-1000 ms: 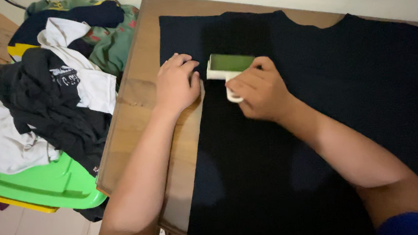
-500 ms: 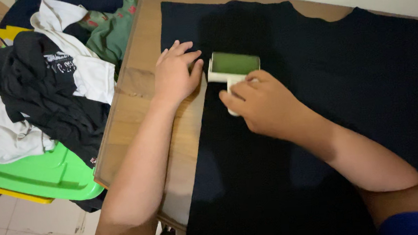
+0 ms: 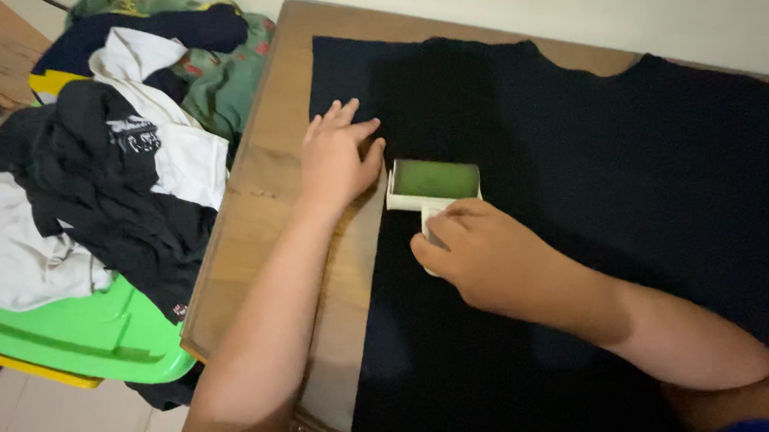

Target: The person hangs a beige t-shirt on a hanger and places it on a clothing rack. Then, they lay a black t-shirt flat on a table and use a lint roller to clean its surface repeatedly.

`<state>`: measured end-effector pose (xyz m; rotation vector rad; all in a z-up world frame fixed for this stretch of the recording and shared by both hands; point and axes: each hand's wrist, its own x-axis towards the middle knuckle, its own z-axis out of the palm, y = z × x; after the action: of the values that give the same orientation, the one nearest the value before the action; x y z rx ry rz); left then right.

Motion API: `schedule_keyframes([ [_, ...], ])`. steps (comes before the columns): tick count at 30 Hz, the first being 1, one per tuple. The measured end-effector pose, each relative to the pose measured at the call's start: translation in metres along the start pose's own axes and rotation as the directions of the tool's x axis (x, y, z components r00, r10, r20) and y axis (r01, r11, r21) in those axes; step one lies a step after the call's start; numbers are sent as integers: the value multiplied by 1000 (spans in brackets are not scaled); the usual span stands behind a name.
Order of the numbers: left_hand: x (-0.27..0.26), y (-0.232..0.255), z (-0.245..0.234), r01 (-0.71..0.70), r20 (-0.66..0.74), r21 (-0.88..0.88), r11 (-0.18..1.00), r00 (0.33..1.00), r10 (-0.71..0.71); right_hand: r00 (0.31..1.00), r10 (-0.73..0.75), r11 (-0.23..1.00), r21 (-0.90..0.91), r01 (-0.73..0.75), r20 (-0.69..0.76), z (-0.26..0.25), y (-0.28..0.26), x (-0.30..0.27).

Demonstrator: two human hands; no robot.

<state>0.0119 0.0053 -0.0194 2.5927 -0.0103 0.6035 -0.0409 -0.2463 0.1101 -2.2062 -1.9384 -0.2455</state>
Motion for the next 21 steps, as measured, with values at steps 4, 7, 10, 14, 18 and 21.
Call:
schedule_keyframes([
  [4, -3, 0, 3, 30, -15, -38, 999, 999, -30, 997, 33, 999, -37, -36, -68, 4, 13, 5],
  [7, 0, 1, 1, 22, -27, -57, 998, 999, -24, 998, 61, 996, -71, -59, 22, 4, 14, 5],
  [10, 1, 3, -2, 27, -16, -48, 998, 999, -28, 997, 24, 998, -67, -19, 75, 2, -5, 0],
  [14, -1, 2, -2, 25, -18, -63, 998, 999, -26, 985, -36, 995, -84, 51, 166, 1, -13, -5],
  [18, -1, 3, -2, 18, -19, -56, 998, 1000, -19, 1000, 19, 986, -164, -15, 22, 10, 3, 1],
  [21, -1, 2, -2, 26, -24, -57, 998, 999, -27, 998, 55, 986, -162, -48, 40, 11, 12, 5],
])
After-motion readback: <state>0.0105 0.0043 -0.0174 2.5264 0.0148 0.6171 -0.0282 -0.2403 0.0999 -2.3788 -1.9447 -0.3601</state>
